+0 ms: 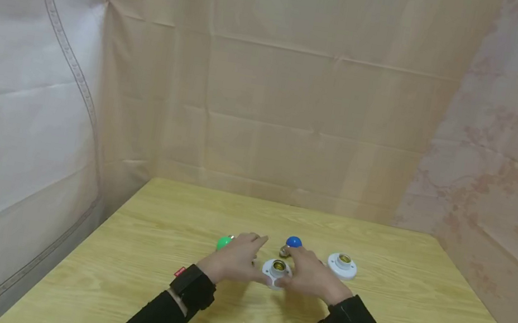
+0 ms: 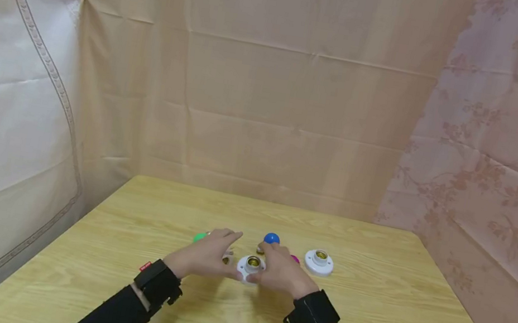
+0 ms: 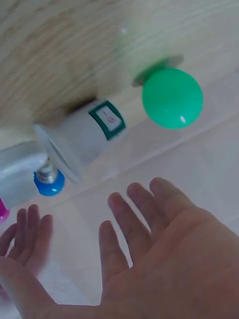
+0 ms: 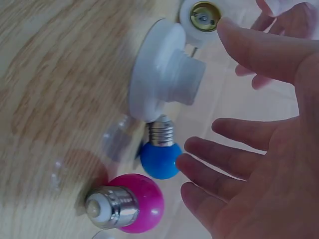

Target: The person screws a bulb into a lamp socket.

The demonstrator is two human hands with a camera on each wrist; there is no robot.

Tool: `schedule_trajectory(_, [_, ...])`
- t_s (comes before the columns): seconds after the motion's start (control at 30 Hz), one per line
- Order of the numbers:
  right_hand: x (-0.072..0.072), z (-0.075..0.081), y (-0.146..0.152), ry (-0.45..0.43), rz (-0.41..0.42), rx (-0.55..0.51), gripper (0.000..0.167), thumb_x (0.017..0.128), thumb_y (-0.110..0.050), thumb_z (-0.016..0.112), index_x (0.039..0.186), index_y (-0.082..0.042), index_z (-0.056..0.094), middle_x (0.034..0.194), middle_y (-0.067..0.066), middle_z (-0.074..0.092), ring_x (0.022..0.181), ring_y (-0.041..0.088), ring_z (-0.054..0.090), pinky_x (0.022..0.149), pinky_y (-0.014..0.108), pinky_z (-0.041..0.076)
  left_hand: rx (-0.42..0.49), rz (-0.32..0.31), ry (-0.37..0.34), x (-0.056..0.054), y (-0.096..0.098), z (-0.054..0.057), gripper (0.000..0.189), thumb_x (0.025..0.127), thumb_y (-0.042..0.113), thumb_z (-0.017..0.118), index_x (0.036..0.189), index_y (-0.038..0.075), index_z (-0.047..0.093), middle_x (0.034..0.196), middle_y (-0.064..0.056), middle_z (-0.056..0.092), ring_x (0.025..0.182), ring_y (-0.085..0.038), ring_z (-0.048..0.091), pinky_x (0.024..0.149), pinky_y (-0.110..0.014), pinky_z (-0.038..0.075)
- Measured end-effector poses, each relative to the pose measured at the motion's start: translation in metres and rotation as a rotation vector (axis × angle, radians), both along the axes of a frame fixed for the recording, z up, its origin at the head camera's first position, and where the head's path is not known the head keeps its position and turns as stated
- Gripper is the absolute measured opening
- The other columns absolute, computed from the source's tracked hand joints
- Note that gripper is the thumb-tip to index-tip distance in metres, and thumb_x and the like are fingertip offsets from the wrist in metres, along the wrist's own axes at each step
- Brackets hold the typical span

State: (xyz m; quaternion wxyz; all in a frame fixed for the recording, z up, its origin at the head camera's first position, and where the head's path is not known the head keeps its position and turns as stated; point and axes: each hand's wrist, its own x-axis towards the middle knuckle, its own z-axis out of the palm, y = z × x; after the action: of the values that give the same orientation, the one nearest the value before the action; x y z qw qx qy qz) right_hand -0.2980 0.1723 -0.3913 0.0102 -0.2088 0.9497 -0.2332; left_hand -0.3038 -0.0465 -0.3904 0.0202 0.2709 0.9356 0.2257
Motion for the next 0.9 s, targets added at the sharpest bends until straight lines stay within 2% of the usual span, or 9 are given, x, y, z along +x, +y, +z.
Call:
schedule_trajectory(0.13, [-0.004, -0.005, 0.001, 0.004, 0.015, 0.024, 0.074, 0.081, -0.031, 0.086, 0.141, -0.003, 0.054, 0.14, 0.02, 0.057, 0.128, 0.043, 0.052, 0.102, 0.059, 0.044, -0.022, 0.003, -0.009, -0.004, 0.009, -0.007, 0.095, 0.08, 0.053, 0.083, 0.152, 0.005, 0.044, 0.151, -0.015, 0.047, 0.14, -0.035, 0.042, 0.112, -0.055, 0.037])
schedule_trajectory(0.27, [-0.009, -0.01, 0.0, -0.006, 0.036, 0.029, 0.077, 0.08, -0.03, 0.086, 0.143, 0.0, 0.052, 0.139, 0.021, 0.057, 0.127, 0.042, 0.053, 0.102, 0.057, 0.044, -0.033, 0.007, -0.013, -0.008, 0.015, -0.015, 0.089, 0.078, 0.051, 0.085, 0.146, 0.005, 0.052, 0.143, -0.013, 0.054, 0.133, -0.031, 0.048, 0.107, -0.049, 0.043])
schedule_trajectory(0.4, [-0.013, -0.012, -0.002, -0.008, 0.055, 0.031, 0.076, 0.079, -0.026, 0.087, 0.141, 0.002, 0.053, 0.136, 0.023, 0.058, 0.126, 0.043, 0.053, 0.103, 0.058, 0.043, -0.029, 0.017, -0.024, -0.01, 0.017, -0.021, 0.086, 0.075, 0.05, 0.087, 0.141, 0.005, 0.056, 0.137, -0.012, 0.057, 0.128, -0.029, 0.05, 0.105, -0.046, 0.044])
schedule_trajectory(0.57, [-0.016, -0.015, -0.004, 0.001, 0.079, 0.048, 0.076, 0.074, -0.023, 0.089, 0.138, 0.004, 0.055, 0.127, 0.024, 0.061, 0.118, 0.044, 0.056, 0.098, 0.059, 0.046, -0.05, 0.0, 0.004, -0.013, 0.019, -0.027, 0.076, 0.075, 0.049, 0.088, 0.132, 0.007, 0.063, 0.13, -0.009, 0.062, 0.125, -0.027, 0.052, 0.105, -0.043, 0.044])
schedule_trajectory(0.77, [-0.016, -0.021, -0.007, -0.02, 0.099, 0.08, 0.061, 0.075, -0.024, 0.089, 0.124, 0.0, 0.061, 0.107, 0.011, 0.063, 0.1, 0.031, 0.059, 0.089, 0.052, 0.05, -0.131, -0.011, 0.056, -0.015, 0.022, -0.032, 0.065, 0.075, 0.052, 0.087, 0.12, 0.009, 0.067, 0.115, -0.003, 0.067, 0.117, -0.024, 0.055, 0.101, -0.036, 0.045])
schedule_trajectory(0.9, [-0.017, -0.023, -0.008, -0.033, 0.088, 0.098, 0.057, 0.076, -0.024, 0.088, 0.121, -0.001, 0.063, 0.107, 0.009, 0.063, 0.1, 0.03, 0.058, 0.09, 0.051, 0.049, -0.167, -0.019, 0.074, -0.015, 0.024, -0.031, 0.054, 0.076, 0.049, 0.087, 0.109, 0.01, 0.068, 0.104, 0.001, 0.067, 0.114, -0.022, 0.056, 0.099, -0.033, 0.044])
